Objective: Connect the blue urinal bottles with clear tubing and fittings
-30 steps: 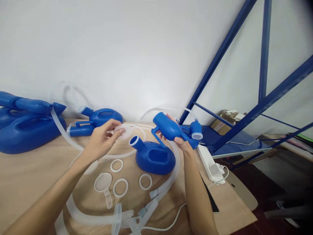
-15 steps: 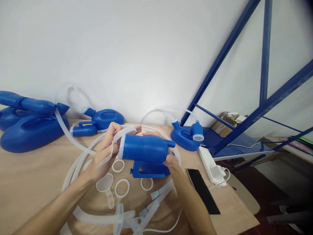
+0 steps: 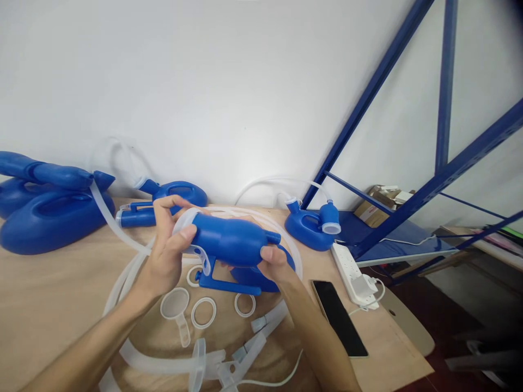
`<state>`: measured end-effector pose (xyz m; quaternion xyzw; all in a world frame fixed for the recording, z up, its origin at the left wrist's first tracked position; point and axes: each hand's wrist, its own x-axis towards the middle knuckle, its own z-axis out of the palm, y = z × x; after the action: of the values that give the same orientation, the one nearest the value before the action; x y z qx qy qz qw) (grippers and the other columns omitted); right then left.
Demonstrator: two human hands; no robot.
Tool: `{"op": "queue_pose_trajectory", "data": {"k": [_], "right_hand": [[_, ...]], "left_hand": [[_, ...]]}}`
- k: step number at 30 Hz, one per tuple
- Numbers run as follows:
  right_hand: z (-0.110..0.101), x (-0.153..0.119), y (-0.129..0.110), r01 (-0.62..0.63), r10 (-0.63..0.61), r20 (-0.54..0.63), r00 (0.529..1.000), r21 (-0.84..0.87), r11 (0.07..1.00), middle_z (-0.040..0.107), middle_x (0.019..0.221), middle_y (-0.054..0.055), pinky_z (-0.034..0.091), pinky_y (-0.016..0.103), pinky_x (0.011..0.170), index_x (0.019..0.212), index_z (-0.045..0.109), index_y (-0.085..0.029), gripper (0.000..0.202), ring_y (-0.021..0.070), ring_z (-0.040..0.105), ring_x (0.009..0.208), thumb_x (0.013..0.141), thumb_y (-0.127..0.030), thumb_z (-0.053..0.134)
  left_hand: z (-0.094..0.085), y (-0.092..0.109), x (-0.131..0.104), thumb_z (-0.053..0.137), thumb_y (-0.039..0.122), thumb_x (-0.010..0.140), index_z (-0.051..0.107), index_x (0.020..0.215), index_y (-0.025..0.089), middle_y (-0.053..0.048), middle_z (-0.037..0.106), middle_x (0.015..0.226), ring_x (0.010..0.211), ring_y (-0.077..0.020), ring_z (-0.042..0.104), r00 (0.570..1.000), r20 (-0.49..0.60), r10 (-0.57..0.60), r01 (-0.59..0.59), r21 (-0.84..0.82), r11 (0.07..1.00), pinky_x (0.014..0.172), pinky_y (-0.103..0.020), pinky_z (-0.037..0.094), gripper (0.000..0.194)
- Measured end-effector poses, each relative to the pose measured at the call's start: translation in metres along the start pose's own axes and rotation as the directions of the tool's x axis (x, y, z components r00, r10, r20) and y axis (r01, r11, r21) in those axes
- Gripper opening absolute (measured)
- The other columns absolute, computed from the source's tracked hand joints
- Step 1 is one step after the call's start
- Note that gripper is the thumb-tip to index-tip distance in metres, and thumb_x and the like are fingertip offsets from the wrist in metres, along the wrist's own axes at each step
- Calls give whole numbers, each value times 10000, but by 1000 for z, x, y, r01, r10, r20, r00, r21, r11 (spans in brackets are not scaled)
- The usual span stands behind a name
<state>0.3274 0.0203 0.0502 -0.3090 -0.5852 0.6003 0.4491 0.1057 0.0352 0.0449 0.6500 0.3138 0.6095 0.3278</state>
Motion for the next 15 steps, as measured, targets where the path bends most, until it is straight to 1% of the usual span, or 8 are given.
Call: {"op": "queue_pose_trajectory", "data": {"k": [2, 4, 5, 7, 9, 10, 12, 15], "right_hand": [[5, -1, -6, -36, 34, 29, 999, 93, 995, 775, 1111, 135, 627, 446, 711, 1275, 702, -171, 724, 353, 744, 962, 712, -626, 694], [7, -1, -12, -29, 30, -11, 999, 58, 998, 731, 1273, 105, 629, 365, 691, 1270, 716, -211, 608, 309, 728, 1023, 734, -495, 764], [7, -1, -13, -10, 10, -30, 1000, 12, 1000, 706, 1329, 84, 627, 326, 675, 1258, 725, -232, 568, 283, 719, 1030, 730, -428, 799], [7, 0, -12, 25, -27, -41, 999, -32, 999, 705, 1315, 59, 610, 268, 603, 1220, 744, -244, 527, 228, 714, 938, 710, -335, 837], [6, 1, -9, 23, -20, -47, 999, 55, 998, 745, 1185, 54, 595, 250, 544, 1188, 756, -228, 489, 196, 704, 814, 713, -320, 819], [6, 2, -7, 25, -17, -64, 998, 126, 992, 755, 1138, 52, 603, 261, 546, 1185, 756, -224, 481, 198, 705, 795, 717, -329, 800], [6, 4, -6, 54, -27, -112, 993, 250, 967, 761, 1123, 49, 642, 312, 624, 1195, 748, -231, 509, 230, 723, 857, 699, -343, 780], [7, 6, -6, 63, -30, -104, 994, 330, 942, 755, 1205, 63, 652, 353, 777, 1210, 737, -228, 575, 270, 723, 1008, 651, -350, 794]], "left_hand": [[2, 3, 0, 536, 492, 965, 376, 1433, 302, -74, 690, 1240, 1142, -278, 672, 994, 105, 28, -20, -83, 996, 985, -442, 561, 530], [6, 7, -1, 580, 444, 957, 558, 1362, 269, -74, 700, 1229, 1162, -278, 662, 976, 204, 71, -75, 8, 997, 1050, -433, 530, 442], [8, 9, -1, 580, 426, 964, 651, 1242, 243, -70, 714, 1173, 1124, -268, 669, 978, 193, 77, -97, 98, 990, 1035, -415, 530, 340], [14, 8, -1, 568, 412, 980, 711, 1035, 217, -52, 719, 1027, 989, -233, 679, 997, 55, 63, -72, 192, 979, 936, -373, 553, 248], [18, 5, 0, 538, 418, 996, 702, 992, 217, -34, 693, 948, 894, -206, 667, 988, -152, 26, -12, 89, 996, 850, -346, 569, 259], [19, 3, 1, 525, 421, 1001, 694, 991, 221, -31, 686, 949, 891, -202, 665, 976, -217, 2, 1, 9, 1000, 840, -339, 573, 263], [18, 0, 3, 507, 426, 999, 678, 988, 232, -32, 695, 1001, 960, -211, 672, 964, -265, -30, 3, -102, 995, 896, -344, 574, 258], [17, 0, 4, 459, 459, 993, 649, 1029, 244, -49, 713, 1104, 1083, -248, 671, 980, -186, -66, 32, -180, 983, 1001, -393, 558, 290]]}}
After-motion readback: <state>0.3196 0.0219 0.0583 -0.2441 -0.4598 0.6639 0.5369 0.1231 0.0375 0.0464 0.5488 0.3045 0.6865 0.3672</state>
